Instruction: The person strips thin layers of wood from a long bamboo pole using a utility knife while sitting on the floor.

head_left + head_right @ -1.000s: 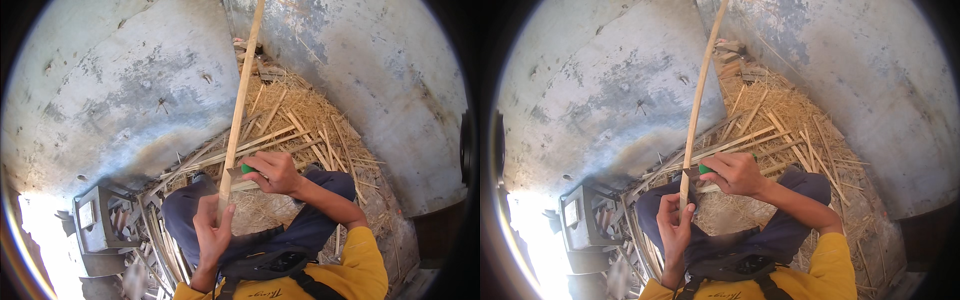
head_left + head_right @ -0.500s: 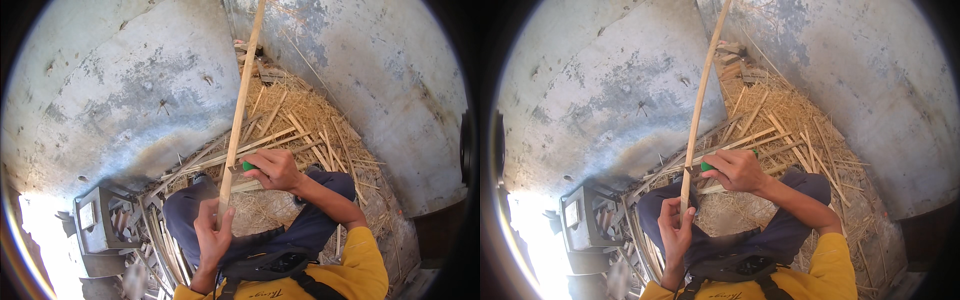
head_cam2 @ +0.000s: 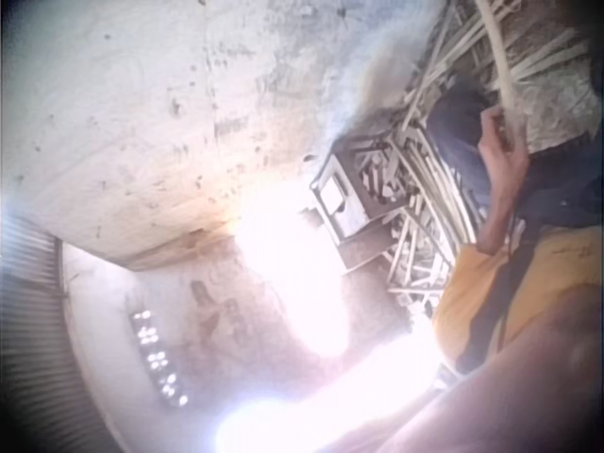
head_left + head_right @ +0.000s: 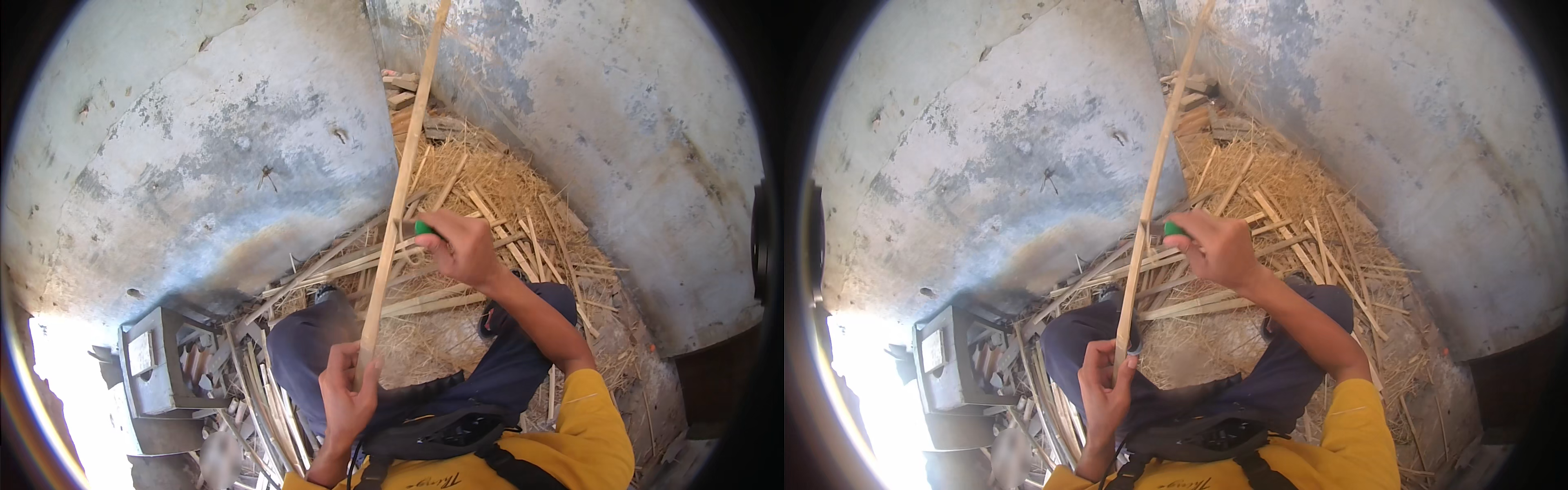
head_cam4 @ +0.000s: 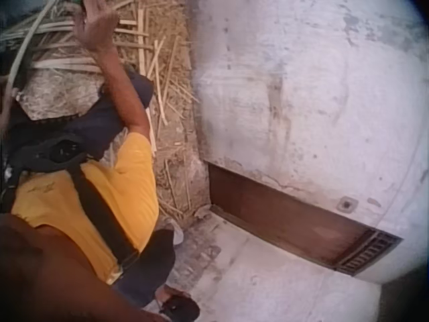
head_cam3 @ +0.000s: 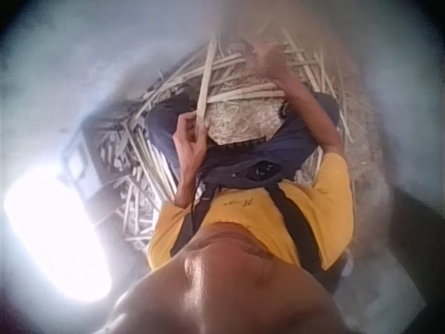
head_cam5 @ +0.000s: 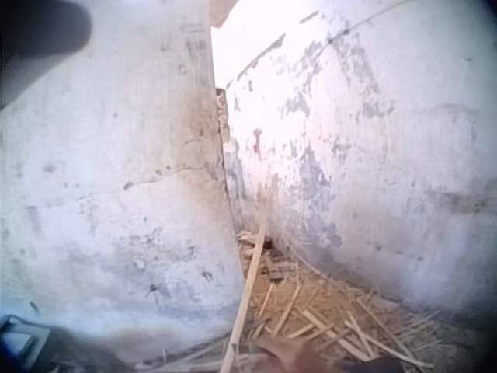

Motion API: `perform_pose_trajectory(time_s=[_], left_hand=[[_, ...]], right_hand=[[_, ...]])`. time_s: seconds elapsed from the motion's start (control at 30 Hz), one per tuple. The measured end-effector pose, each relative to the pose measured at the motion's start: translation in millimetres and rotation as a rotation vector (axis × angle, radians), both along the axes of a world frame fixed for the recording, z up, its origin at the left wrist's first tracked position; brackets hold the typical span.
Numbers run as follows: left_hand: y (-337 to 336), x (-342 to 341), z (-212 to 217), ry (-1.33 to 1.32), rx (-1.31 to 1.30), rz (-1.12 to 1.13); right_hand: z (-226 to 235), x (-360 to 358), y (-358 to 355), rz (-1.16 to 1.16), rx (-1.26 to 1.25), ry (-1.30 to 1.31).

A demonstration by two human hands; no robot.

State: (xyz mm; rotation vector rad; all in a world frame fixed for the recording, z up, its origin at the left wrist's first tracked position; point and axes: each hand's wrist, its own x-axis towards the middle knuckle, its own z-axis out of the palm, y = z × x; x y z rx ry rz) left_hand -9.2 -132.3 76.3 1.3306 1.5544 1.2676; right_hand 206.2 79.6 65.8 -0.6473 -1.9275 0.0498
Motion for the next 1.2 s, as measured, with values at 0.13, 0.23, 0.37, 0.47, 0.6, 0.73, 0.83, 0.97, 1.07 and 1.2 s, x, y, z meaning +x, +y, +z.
perform_pose_trajectory(time_s=[0.13,0.23,0.37,0.47,0.6,0.73,0.83,0.97,1.07,1.2], left_hand=[[-15,-8,-9,0.015,-0.081,-0.031],[-30,-10,-16,0.003,-0.100,-0.047],[-34,-15,-22,-0.006,-0.119,-0.052],[-45,-16,-15,0.033,-0.162,-0.056],[-64,-24,-23,0.073,-0.207,-0.093],[-71,-27,-16,0.082,-0.253,-0.119],[-71,-28,-16,0.063,-0.247,-0.140],[-72,-28,-18,0.034,-0.244,-0.146],[-71,-31,-25,0.066,-0.281,-0.121],[-53,-26,-33,0.097,-0.195,-0.155]], right_hand=[[5,21,35,-0.129,-0.191,0.021],[9,35,59,-0.145,-0.062,0.039],[7,37,77,-0.109,0.006,0.079],[-9,60,115,-0.277,-0.201,0.028],[-5,83,141,-0.371,-0.183,0.046],[-19,108,169,-0.457,-0.338,0.196],[-33,124,184,-0.454,-0.314,0.184],[-22,117,175,-0.502,-0.361,0.091],[-12,108,166,-0.461,-0.587,0.148],[-39,100,168,-0.310,-0.605,0.538]])
